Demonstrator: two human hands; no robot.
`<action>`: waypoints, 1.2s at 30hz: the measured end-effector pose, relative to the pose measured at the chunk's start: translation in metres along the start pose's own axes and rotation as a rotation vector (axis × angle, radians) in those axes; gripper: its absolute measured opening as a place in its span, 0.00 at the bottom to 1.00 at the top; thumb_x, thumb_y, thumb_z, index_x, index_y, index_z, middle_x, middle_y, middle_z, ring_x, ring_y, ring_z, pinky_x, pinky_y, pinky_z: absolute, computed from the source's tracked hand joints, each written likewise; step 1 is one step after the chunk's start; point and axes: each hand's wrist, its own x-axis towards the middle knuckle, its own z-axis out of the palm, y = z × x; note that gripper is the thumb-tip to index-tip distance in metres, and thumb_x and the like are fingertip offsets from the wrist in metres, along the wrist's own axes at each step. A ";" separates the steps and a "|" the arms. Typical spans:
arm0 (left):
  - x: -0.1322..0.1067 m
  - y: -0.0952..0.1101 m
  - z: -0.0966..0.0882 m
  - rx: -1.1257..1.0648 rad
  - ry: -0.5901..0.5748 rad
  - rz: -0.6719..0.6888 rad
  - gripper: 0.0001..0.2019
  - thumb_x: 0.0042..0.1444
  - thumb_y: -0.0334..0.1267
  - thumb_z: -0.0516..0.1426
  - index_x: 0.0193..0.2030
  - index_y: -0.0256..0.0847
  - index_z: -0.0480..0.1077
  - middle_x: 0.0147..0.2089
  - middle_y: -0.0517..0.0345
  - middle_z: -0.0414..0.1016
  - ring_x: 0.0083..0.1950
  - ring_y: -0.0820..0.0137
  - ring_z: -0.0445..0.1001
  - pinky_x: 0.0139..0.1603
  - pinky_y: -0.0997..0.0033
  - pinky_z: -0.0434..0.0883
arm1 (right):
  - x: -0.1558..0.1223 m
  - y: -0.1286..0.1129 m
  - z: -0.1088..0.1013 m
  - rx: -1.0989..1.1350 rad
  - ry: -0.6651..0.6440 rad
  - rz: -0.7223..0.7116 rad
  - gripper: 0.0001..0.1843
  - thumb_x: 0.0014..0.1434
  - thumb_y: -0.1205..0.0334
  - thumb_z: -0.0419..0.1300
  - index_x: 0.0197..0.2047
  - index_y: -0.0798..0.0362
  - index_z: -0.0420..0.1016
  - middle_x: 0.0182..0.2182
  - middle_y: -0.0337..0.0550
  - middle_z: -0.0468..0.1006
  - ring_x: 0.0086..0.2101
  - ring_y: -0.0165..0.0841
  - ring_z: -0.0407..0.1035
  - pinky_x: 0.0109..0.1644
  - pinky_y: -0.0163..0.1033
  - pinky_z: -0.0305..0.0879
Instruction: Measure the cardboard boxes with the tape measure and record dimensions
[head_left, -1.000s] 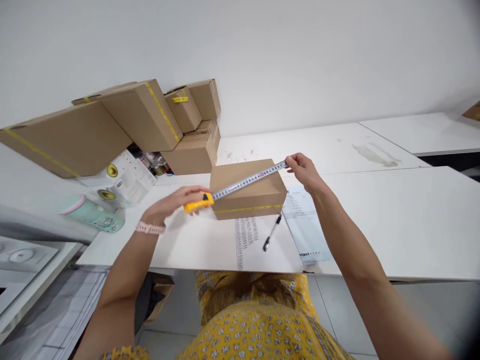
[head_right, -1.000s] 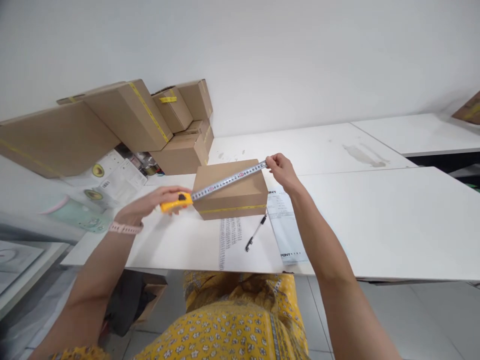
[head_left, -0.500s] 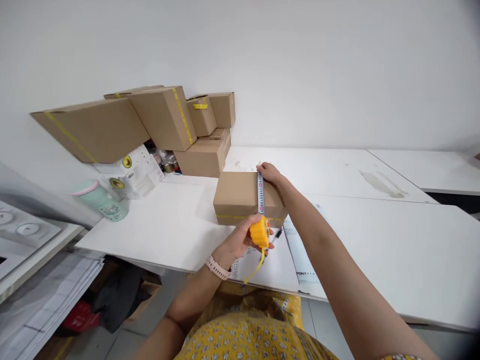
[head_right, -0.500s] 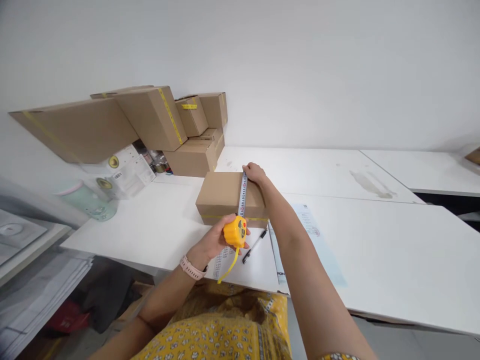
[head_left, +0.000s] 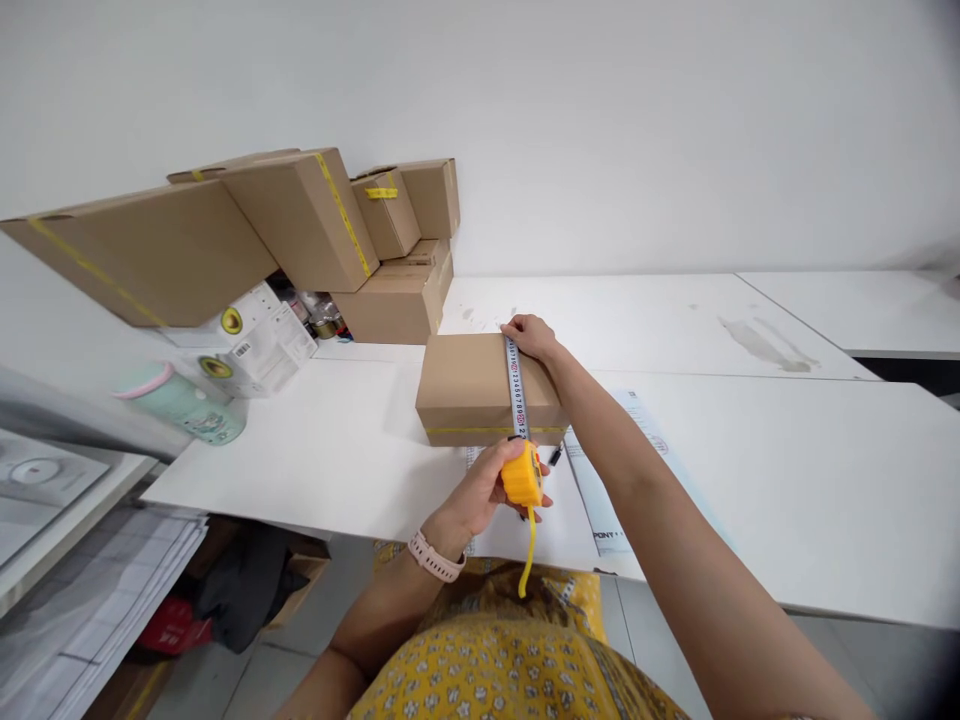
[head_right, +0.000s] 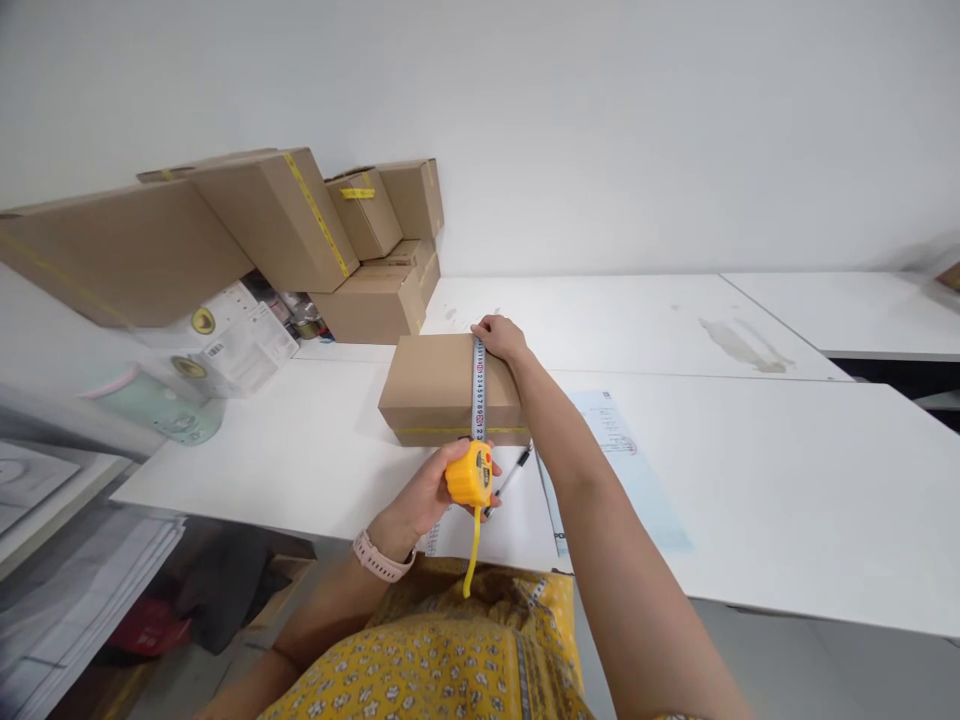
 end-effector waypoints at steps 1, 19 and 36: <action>0.000 -0.001 0.000 0.004 0.002 0.003 0.26 0.55 0.59 0.63 0.49 0.40 0.72 0.42 0.49 0.77 0.32 0.59 0.83 0.26 0.65 0.77 | 0.000 0.000 0.000 0.001 0.002 -0.003 0.13 0.63 0.50 0.60 0.32 0.49 0.74 0.35 0.45 0.82 0.37 0.39 0.71 0.45 0.44 0.64; -0.066 0.027 -0.085 0.298 0.675 0.506 0.25 0.50 0.55 0.64 0.52 0.50 0.67 0.65 0.53 0.70 0.40 0.61 0.83 0.32 0.61 0.81 | -0.135 0.073 -0.037 0.586 0.437 0.236 0.25 0.64 0.35 0.55 0.42 0.49 0.75 0.38 0.48 0.82 0.44 0.39 0.76 0.49 0.45 0.72; -0.027 0.093 -0.094 0.322 0.459 0.531 0.25 0.47 0.54 0.63 0.48 0.44 0.65 0.65 0.52 0.71 0.36 0.64 0.82 0.27 0.66 0.79 | -0.135 0.002 -0.051 0.103 0.371 0.010 0.30 0.66 0.40 0.56 0.67 0.42 0.68 0.45 0.49 0.75 0.43 0.44 0.71 0.55 0.54 0.66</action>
